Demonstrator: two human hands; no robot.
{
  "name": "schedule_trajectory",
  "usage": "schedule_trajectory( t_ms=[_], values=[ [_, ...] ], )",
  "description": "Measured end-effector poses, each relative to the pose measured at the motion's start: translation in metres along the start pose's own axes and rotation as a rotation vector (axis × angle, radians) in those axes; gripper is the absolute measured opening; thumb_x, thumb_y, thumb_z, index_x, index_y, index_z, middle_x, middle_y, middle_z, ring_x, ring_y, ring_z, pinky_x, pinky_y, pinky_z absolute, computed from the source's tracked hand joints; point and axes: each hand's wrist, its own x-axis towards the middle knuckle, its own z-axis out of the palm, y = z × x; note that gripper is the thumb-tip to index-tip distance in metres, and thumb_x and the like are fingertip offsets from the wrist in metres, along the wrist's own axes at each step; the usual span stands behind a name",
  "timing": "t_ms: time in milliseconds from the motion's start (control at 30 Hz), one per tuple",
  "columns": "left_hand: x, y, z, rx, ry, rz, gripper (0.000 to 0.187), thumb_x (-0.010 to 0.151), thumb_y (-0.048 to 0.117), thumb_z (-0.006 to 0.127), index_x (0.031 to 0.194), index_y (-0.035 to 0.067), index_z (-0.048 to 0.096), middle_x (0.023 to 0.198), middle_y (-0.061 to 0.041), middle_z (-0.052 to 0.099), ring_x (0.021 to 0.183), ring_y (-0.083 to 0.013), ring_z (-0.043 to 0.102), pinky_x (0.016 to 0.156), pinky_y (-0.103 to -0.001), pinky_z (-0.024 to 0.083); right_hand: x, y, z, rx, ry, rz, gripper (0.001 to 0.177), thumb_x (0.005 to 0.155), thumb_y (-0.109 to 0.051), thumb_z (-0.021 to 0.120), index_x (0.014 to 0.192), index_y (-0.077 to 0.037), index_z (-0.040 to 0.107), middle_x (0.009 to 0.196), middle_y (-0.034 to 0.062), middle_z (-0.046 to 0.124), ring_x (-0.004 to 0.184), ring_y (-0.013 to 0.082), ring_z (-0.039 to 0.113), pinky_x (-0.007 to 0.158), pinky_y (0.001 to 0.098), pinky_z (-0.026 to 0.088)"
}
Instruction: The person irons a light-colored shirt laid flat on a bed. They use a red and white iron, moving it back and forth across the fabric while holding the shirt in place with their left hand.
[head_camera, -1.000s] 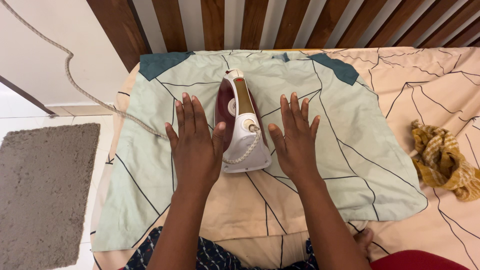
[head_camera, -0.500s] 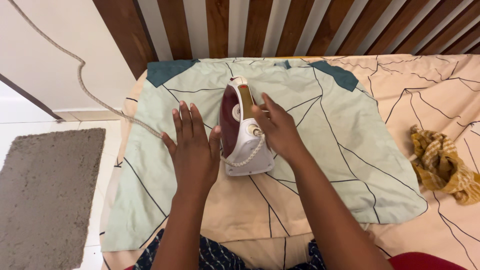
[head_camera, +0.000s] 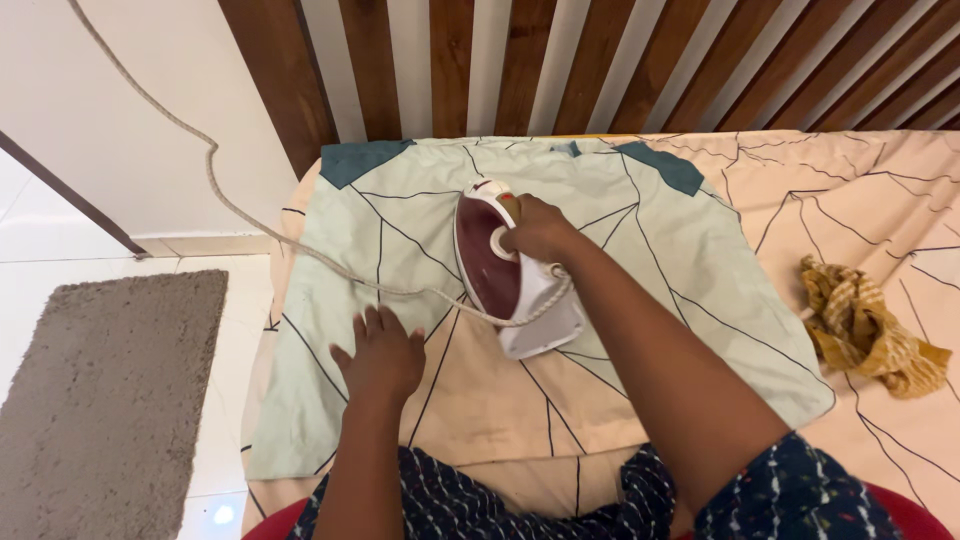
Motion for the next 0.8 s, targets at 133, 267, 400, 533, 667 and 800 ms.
schedule_trajectory(
  t_ms=[133, 267, 400, 533, 667, 800],
  values=[
    [-0.014, 0.001, 0.002, 0.073, -0.354, -0.099, 0.077, 0.101, 0.053, 0.053, 0.160, 0.012, 0.029, 0.172, -0.006, 0.021, 0.159, -0.0274, 0.020, 0.121, -0.070, 0.020, -0.028, 0.015, -0.020, -0.068, -0.099, -0.096, 0.066, 0.067, -0.020, 0.079, 0.128, -0.007, 0.059, 0.119, 0.0166, 0.072, 0.109, 0.0302, 0.070, 0.096, 0.0391, 0.052],
    [-0.044, 0.017, 0.007, 0.132, -0.427, -0.090, 0.088, 0.093, 0.056, 0.066, 0.162, 0.022, 0.024, 0.175, -0.005, 0.008, 0.159, -0.0334, 0.014, 0.115, -0.070, 0.030, -0.053, 0.018, -0.039, -0.229, -0.212, -0.063, 0.071, 0.065, -0.017, 0.078, 0.132, -0.011, 0.056, 0.119, 0.0173, 0.073, 0.109, 0.0319, 0.070, 0.095, 0.0413, 0.054],
    [-0.065, 0.020, 0.010, 0.166, -0.464, -0.069, 0.094, 0.092, 0.057, 0.070, 0.164, 0.025, 0.019, 0.174, -0.005, 0.003, 0.158, -0.0377, 0.010, 0.111, -0.073, 0.034, -0.063, 0.012, -0.041, -0.529, -0.275, -0.040, 0.071, 0.068, -0.013, 0.078, 0.135, -0.015, 0.055, 0.121, 0.0176, 0.071, 0.109, 0.0343, 0.071, 0.091, 0.0442, 0.058],
    [-0.074, 0.013, 0.002, 0.209, -0.507, -0.009, 0.087, 0.092, 0.055, 0.068, 0.162, 0.026, 0.026, 0.173, -0.004, 0.013, 0.156, -0.0389, 0.022, 0.112, -0.075, 0.033, -0.086, 0.016, -0.034, -0.532, -0.074, -0.168, 0.054, 0.076, -0.028, 0.077, 0.127, -0.016, 0.062, 0.113, 0.0158, 0.073, 0.103, 0.0349, 0.071, 0.086, 0.0477, 0.057],
    [-0.079, 0.010, -0.003, 0.241, -0.537, 0.021, 0.080, 0.092, 0.057, 0.066, 0.158, 0.025, 0.036, 0.169, -0.004, 0.026, 0.153, -0.0365, 0.033, 0.112, -0.072, 0.035, -0.093, 0.017, -0.030, -0.579, 0.053, -0.238, 0.049, 0.081, -0.045, 0.077, 0.118, -0.015, 0.066, 0.103, 0.0156, 0.074, 0.098, 0.0360, 0.071, 0.084, 0.0495, 0.055],
    [-0.072, 0.026, 0.001, 0.231, -0.554, 0.058, 0.079, 0.092, 0.059, 0.066, 0.156, 0.023, 0.038, 0.169, -0.007, 0.024, 0.152, -0.0392, 0.030, 0.110, -0.072, 0.036, -0.098, 0.010, -0.028, -0.629, 0.098, -0.225, 0.049, 0.085, -0.050, 0.074, 0.115, -0.013, 0.065, 0.096, 0.0167, 0.074, 0.093, 0.0372, 0.072, 0.080, 0.0504, 0.056]
  ],
)
